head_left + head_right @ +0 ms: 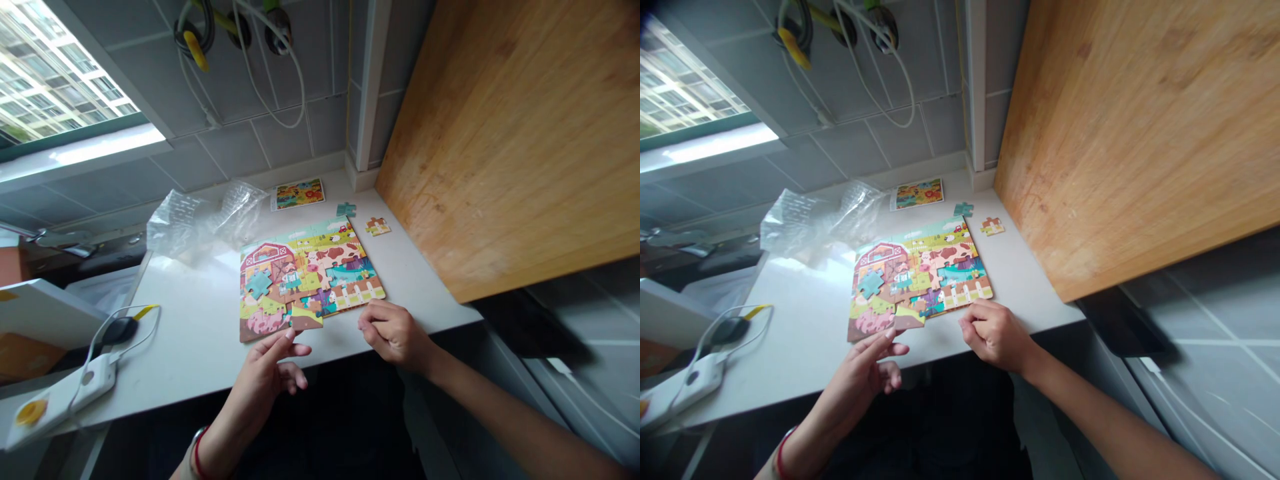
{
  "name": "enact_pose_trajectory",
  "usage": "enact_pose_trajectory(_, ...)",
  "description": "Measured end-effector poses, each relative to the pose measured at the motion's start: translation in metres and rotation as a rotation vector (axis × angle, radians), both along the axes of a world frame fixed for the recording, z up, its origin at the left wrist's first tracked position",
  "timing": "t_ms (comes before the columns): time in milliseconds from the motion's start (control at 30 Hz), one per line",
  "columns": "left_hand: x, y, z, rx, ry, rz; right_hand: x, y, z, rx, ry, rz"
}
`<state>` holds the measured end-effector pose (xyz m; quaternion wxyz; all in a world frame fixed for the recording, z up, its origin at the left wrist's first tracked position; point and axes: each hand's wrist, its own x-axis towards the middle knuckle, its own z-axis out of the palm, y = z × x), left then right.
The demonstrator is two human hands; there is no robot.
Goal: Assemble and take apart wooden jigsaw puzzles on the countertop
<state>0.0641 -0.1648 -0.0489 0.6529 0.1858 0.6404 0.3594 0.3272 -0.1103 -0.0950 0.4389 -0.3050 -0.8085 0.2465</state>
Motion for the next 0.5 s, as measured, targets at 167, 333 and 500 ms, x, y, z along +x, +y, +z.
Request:
enact_pose_trajectory(167, 0.008, 0.003, 0.004, 0.125, 0.012, -0.137, 0.001, 0.0, -0.001, -0.002, -0.036, 0.001)
enact_pose_trajectory(333, 0.02, 0.001, 0.006, 0.201, 0.036, -0.297, 0.0, 0.001, 0.003, -0.005, -0.075, 0.023)
enact_pose_trajectory(500, 0.029, 0.003, 0.003, 0.171, -0.07, -0.35, 0.002, -0.001, 0.003, -0.063, -0.052, -0.027)
